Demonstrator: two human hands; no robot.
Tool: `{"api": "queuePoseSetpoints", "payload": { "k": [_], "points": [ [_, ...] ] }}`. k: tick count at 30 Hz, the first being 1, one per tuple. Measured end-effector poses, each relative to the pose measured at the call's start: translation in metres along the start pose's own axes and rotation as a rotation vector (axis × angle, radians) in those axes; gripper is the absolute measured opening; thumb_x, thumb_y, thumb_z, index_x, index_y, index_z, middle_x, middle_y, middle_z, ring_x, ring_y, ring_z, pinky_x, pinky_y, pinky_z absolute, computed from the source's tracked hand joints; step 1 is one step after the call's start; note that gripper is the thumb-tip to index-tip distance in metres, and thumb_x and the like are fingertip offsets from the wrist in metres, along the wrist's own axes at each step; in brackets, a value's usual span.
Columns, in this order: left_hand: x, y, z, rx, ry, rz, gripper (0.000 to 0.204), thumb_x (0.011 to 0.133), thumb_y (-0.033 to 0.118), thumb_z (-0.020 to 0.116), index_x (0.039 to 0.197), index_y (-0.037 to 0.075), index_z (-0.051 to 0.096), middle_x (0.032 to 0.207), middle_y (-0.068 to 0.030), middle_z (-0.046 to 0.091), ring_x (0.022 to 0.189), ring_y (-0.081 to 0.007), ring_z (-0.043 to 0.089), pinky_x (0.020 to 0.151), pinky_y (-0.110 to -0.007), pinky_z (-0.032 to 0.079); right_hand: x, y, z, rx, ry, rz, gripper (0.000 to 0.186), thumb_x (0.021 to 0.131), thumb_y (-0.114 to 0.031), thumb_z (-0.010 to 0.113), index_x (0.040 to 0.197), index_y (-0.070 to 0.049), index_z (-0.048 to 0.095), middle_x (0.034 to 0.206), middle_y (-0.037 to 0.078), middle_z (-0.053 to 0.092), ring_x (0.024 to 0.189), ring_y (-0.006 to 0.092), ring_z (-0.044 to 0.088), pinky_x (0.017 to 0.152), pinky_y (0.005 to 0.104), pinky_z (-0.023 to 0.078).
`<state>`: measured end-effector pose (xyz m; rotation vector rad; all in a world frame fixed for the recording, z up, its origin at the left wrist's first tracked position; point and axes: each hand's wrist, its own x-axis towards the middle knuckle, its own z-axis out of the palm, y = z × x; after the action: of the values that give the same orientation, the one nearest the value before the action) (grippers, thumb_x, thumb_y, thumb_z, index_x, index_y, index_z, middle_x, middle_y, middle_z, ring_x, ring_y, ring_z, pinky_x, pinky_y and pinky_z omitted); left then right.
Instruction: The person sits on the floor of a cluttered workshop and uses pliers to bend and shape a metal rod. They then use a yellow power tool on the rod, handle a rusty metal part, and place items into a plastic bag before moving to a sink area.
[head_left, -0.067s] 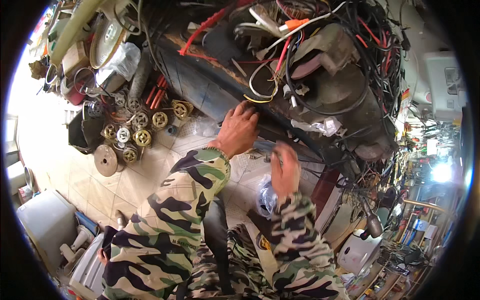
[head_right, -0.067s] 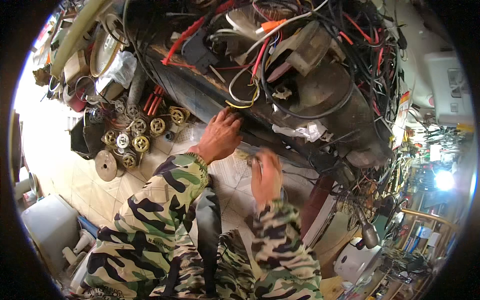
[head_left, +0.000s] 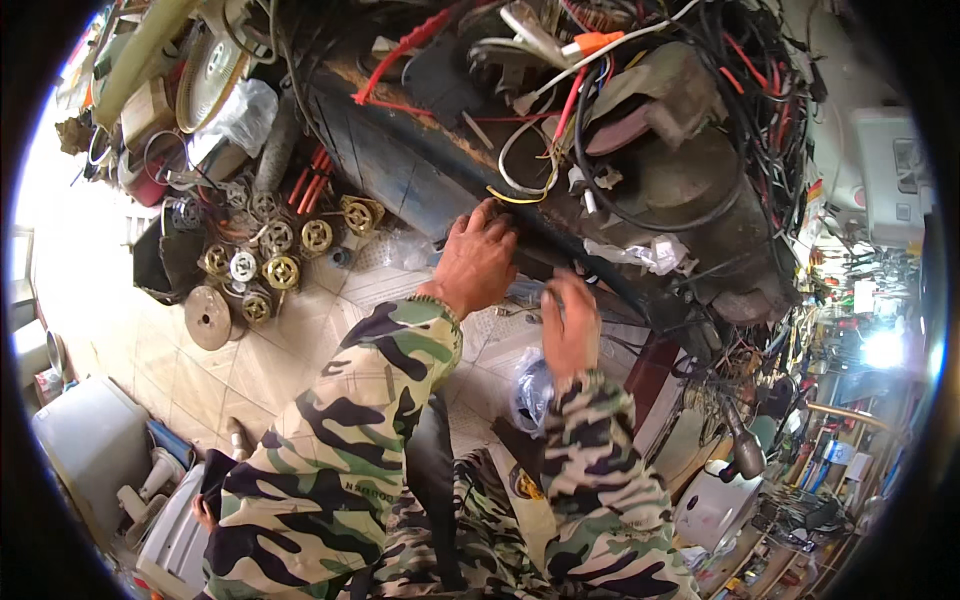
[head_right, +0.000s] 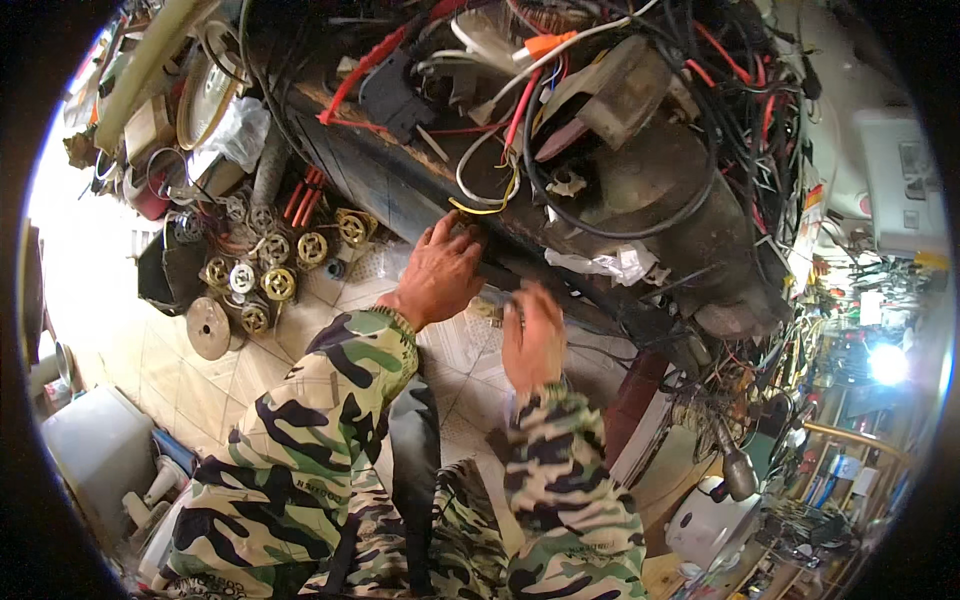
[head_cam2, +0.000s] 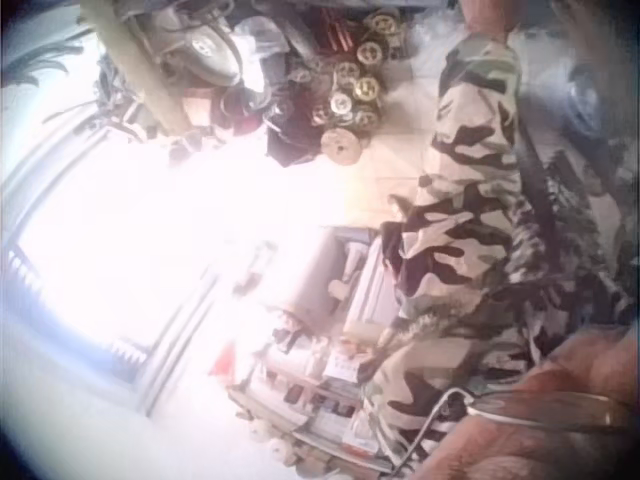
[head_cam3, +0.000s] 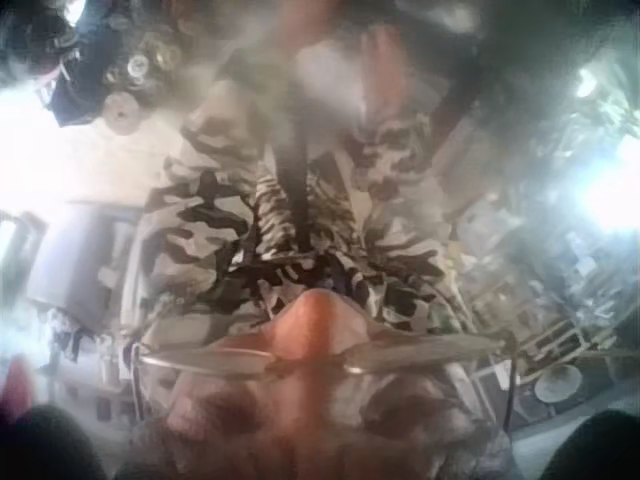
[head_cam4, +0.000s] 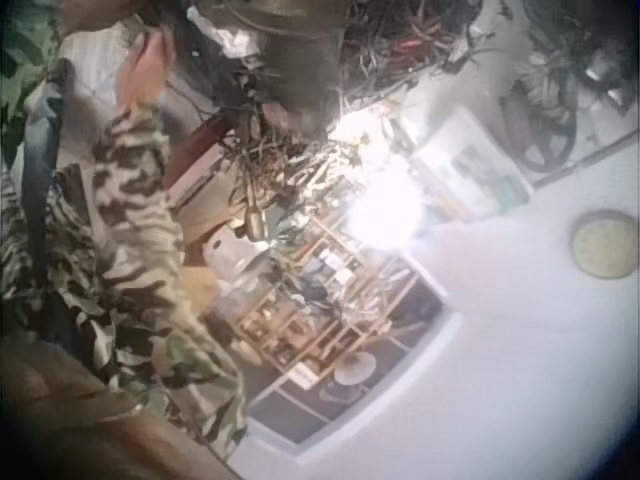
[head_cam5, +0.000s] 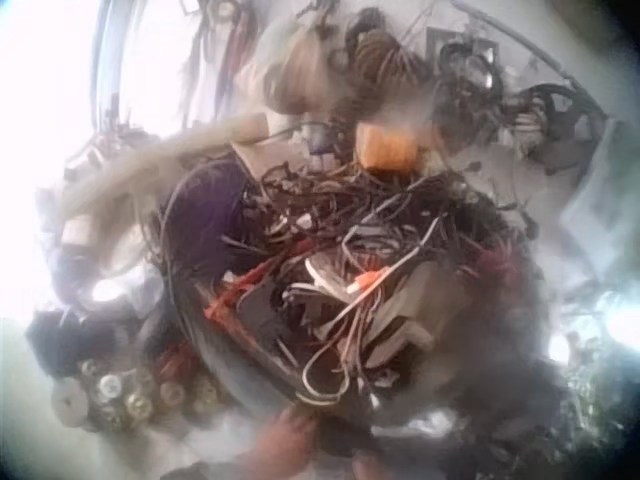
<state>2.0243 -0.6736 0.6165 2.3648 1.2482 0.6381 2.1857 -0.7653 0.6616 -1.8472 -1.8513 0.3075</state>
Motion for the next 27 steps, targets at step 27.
{"api": "queuePoseSetpoints", "payload": {
  "k": [27],
  "points": [
    [-0.110, 0.057, 0.030, -0.460, -0.175, -0.266, 0.050, 0.069, 0.020, 0.076, 0.113, 0.006, 0.056, 0.131, -0.0162, 0.048, 0.125, -0.0368, 0.043, 0.101, -0.048, 0.038, 0.032, 0.403, 0.124, 1.516, 0.282, 0.727, 0.032, 0.097, -0.029, 0.051, 0.120, -0.007, 0.055, 0.112, 0.008, 0.062, 0.107, 0.0294, 0.057, 0.083, 0.0477, 0.049]
  ]
}}
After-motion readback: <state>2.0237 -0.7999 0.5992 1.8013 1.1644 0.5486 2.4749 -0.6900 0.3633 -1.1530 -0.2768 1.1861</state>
